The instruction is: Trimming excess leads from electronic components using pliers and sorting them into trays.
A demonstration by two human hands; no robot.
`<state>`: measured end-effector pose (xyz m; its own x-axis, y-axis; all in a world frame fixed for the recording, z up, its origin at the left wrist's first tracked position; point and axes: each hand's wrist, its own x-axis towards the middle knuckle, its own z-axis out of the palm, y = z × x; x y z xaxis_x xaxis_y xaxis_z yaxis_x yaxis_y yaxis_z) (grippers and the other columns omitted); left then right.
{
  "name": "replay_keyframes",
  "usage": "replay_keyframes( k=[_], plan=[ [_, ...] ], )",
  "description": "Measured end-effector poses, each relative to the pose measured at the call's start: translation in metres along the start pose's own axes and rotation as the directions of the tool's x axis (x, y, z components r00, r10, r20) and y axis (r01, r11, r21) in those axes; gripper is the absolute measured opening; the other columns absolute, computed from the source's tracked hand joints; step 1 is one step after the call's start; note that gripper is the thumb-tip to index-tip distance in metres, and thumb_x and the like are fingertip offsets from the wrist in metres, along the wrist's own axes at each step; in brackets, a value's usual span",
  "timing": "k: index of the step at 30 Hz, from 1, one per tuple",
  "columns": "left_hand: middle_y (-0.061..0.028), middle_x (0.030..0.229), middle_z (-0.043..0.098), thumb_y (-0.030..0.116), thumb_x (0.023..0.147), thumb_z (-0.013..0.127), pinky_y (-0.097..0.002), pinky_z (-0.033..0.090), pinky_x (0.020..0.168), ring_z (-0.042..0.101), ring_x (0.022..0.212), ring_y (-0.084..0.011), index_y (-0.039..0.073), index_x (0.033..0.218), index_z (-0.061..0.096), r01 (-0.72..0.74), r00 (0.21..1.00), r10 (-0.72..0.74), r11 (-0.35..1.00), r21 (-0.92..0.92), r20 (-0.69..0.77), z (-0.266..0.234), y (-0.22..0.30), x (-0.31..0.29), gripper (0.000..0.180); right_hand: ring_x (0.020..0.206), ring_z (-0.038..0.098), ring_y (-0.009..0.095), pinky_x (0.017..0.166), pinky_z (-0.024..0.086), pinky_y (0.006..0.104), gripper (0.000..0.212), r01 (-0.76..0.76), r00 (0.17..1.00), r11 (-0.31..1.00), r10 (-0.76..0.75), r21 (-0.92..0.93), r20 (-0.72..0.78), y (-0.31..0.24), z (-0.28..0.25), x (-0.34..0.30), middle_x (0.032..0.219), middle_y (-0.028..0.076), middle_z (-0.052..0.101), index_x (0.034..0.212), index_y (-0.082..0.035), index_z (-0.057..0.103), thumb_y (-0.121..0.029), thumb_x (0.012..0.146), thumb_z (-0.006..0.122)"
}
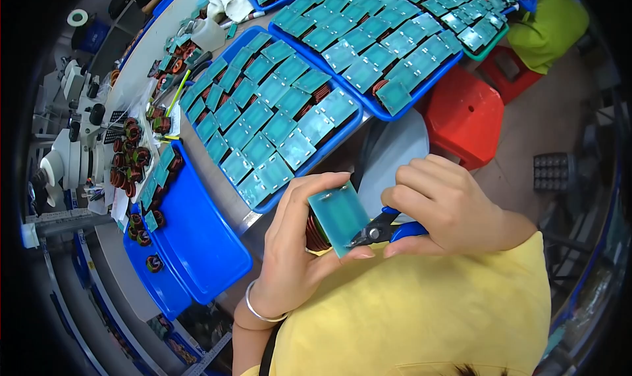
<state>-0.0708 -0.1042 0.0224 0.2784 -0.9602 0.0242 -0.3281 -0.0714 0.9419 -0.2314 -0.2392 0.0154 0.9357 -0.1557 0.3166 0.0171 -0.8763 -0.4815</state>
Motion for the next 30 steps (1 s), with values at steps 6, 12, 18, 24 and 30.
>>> replay_keyframes(
  k=[6,12,18,24,30],
  plan=[
    [-0.0142,0.105,0.051,0.023,0.058,0.079,-0.0333,0.042,0.081,0.051,0.093,-0.0279,-0.001,0.111,0.047,-0.099,0.995,0.097,0.992,0.08,0.022,-0.004,0.002,0.0,0.067,0.064,0.047,0.021,0.058,0.036,0.0301,0.037,0.02,0.998,0.995,-0.014,-0.101,0.058,-0.007,-0.01,0.008,0.071,0.006,0.042,0.079,-0.009,0.048,-0.042,0.07,0.062],
    [-0.0143,0.105,0.051,0.021,0.06,0.079,-0.033,0.042,0.082,0.052,0.095,-0.0279,-0.001,0.112,0.046,-0.087,0.996,0.086,0.994,0.07,0.016,-0.003,0.001,0.002,0.064,0.058,0.043,0.023,0.051,0.035,0.0321,0.047,0.043,0.998,0.994,-0.039,-0.097,0.041,-0.002,0.0,0.007,0.067,0.008,0.039,0.076,-0.004,0.047,-0.049,0.072,0.058],
    [-0.0132,0.109,0.051,0.02,0.064,0.077,-0.0306,0.042,0.083,0.053,0.096,-0.0233,0.0,0.115,0.045,0.011,0.998,-0.006,0.997,-0.082,0.06,-0.002,-0.009,0.0,0.064,0.061,0.049,0.028,0.052,0.039,0.0337,0.048,-0.073,0.997,0.968,0.065,0.238,0.041,0.01,0.008,0.0,0.07,0.012,0.045,0.08,-0.002,0.048,-0.048,0.074,0.058],
    [-0.0144,0.105,0.056,0.025,0.074,0.07,-0.025,0.048,0.07,0.058,0.083,-0.0162,0.0,0.12,0.038,0.337,0.94,-0.196,0.67,-0.661,0.28,-0.005,-0.01,0.002,0.061,0.062,0.049,0.029,0.054,0.04,0.0345,0.046,-0.179,0.983,0.975,0.183,0.129,-0.022,0.018,-0.003,0.002,0.072,0.012,0.047,0.083,0.0,0.048,-0.045,0.078,0.057],
    [-0.018,0.101,0.057,0.024,0.08,0.064,-0.0254,0.05,0.062,0.06,0.078,-0.0192,-0.001,0.119,0.038,0.347,0.935,-0.141,0.564,-0.75,0.326,-0.007,-0.019,0.003,0.053,0.065,0.051,0.03,0.056,0.041,0.0354,0.043,-0.164,0.973,0.961,0.12,0.223,0.199,0.024,-0.012,-0.006,0.073,0.013,0.049,0.083,-0.001,0.05,-0.042,0.076,0.059]
  ],
)
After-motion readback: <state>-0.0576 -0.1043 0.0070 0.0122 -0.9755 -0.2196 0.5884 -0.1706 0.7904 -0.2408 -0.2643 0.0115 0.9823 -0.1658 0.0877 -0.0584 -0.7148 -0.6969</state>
